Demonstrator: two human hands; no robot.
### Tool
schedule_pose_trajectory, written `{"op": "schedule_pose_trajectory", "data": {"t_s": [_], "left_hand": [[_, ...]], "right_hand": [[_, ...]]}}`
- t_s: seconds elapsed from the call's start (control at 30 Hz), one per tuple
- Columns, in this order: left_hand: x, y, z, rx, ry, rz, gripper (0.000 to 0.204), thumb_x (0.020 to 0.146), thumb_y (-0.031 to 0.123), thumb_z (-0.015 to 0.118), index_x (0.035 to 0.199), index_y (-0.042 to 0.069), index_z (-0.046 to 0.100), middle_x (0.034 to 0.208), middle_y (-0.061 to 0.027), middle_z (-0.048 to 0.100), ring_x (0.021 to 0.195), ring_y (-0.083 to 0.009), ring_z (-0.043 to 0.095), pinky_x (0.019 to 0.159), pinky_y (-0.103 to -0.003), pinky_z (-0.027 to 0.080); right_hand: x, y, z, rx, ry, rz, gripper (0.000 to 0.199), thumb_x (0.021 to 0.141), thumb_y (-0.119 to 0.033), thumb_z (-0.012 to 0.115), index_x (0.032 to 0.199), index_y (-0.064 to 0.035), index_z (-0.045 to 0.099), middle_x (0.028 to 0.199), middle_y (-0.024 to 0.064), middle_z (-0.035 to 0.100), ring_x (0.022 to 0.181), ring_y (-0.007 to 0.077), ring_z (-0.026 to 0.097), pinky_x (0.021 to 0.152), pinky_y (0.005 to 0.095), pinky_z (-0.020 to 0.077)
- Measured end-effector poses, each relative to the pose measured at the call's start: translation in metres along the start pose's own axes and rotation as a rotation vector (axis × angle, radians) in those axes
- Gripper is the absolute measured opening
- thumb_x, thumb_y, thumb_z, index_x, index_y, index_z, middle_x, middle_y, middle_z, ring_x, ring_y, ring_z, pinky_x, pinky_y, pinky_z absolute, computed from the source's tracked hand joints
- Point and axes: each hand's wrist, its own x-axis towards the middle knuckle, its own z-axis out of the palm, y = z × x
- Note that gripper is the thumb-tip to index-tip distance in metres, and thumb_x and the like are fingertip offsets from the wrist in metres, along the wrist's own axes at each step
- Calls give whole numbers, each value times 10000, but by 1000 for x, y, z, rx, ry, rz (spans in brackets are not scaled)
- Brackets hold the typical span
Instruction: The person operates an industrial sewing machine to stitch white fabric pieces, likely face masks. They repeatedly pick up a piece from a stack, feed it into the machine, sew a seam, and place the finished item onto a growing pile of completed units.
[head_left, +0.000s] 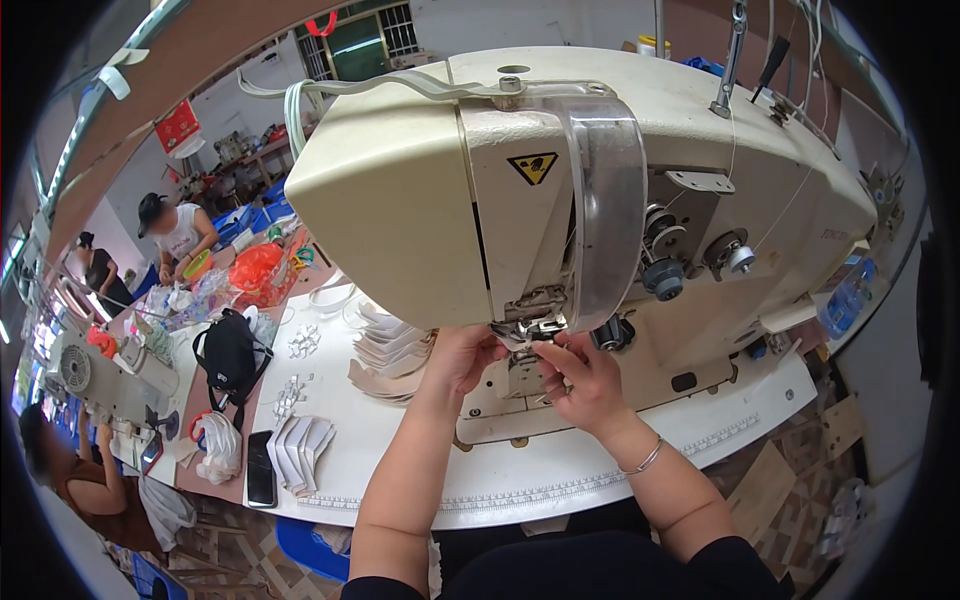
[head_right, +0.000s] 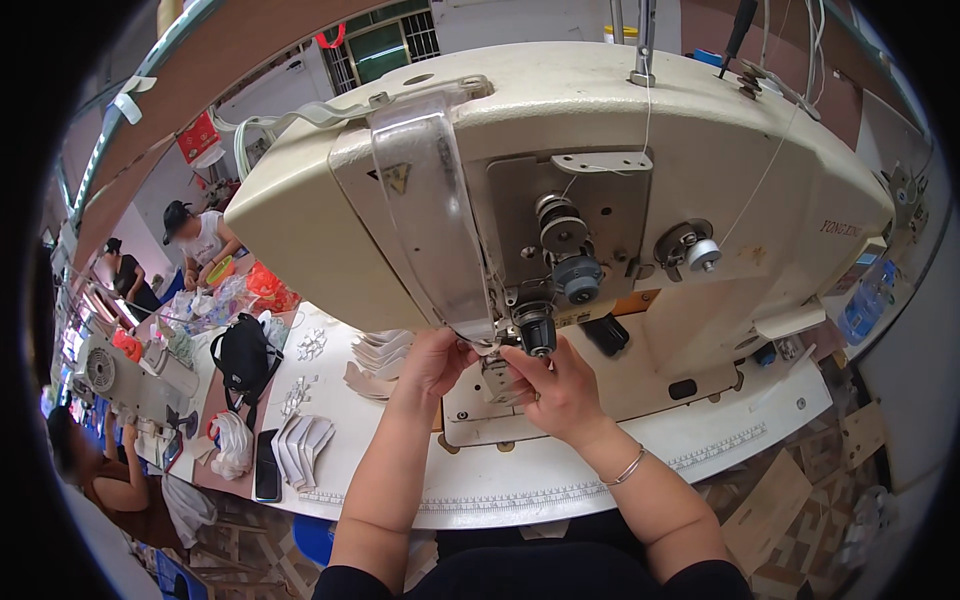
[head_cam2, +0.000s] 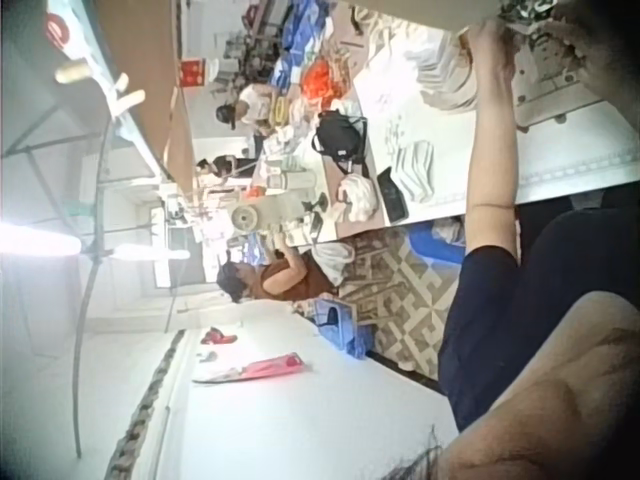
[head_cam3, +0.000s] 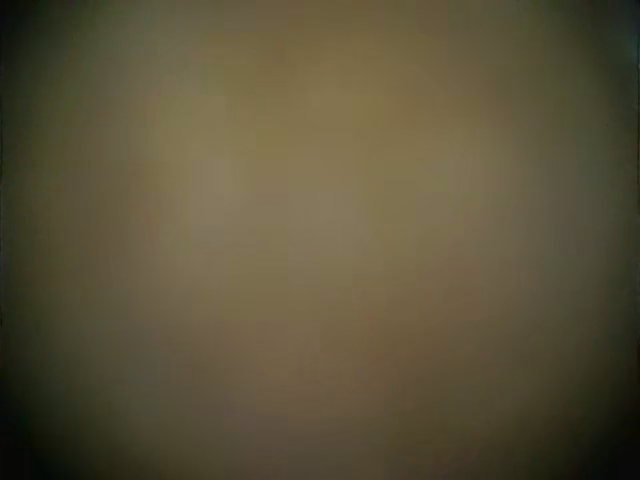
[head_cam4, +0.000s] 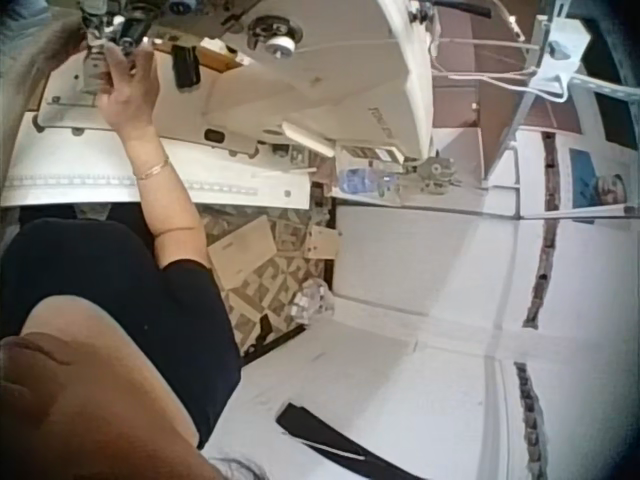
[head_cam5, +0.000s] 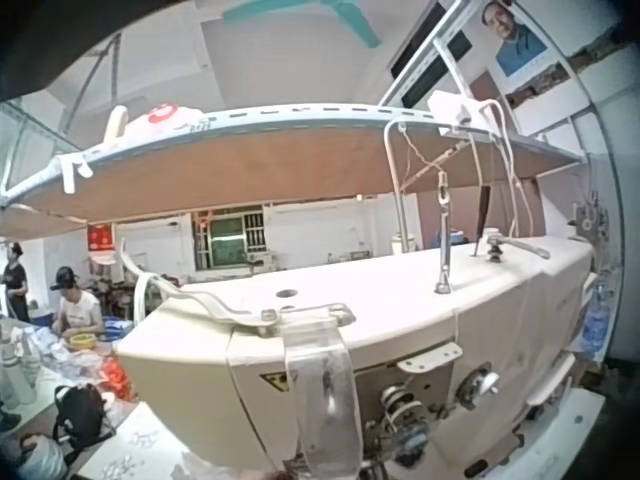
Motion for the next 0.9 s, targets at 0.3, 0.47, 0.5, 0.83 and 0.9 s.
{"op": "schedule_pose_trajectory", "data": {"t_s": [0.3, 0.47, 0.5, 0.83, 0.9], "left_hand": [[-5, -6, -16, -56, -32, -35, 167, 784, 53, 533, 950, 34, 539, 811, -35, 592, 686, -109, 572, 546, -228, 503], [-49, -17, 9, -227, 122, -5, 193, 786, 88, 591, 971, 107, 539, 851, 0, 582, 718, -115, 579, 588, -236, 523], [-48, -19, 7, -262, 134, 3, 188, 789, 76, 586, 969, 100, 540, 856, -7, 583, 725, -116, 579, 596, -240, 525], [-42, -16, 9, -201, 113, 42, 198, 799, 83, 581, 986, 76, 515, 878, -5, 574, 744, -118, 571, 611, -256, 523], [-39, -13, 2, -257, 231, 40, 155, 807, 134, 585, 945, 91, 528, 817, 14, 564, 679, -102, 553, 616, -270, 502]], "right_hand": [[1, -4, -1, 18, 3, 34, 315, 655, 8, 646, 946, -107, 607, 844, 50, 507, 546, 141, 496, 477, 252, 429], [3, -3, -7, 22, -23, 43, 346, 641, -23, 656, 967, -126, 607, 824, 48, 481, 595, 156, 518, 507, 275, 447], [3, -5, -8, 24, -42, 57, 365, 635, -36, 659, 981, -137, 606, 813, 41, 457, 612, 158, 521, 517, 284, 451], [1, -5, -8, 46, -34, 61, 352, 633, 0, 655, 967, -99, 602, 868, 63, 520, 610, 167, 538, 519, 274, 461], [0, -4, -7, 40, -31, 47, 388, 612, -17, 667, 984, -110, 602, 841, 48, 467, 608, 150, 533, 526, 283, 457]]}}
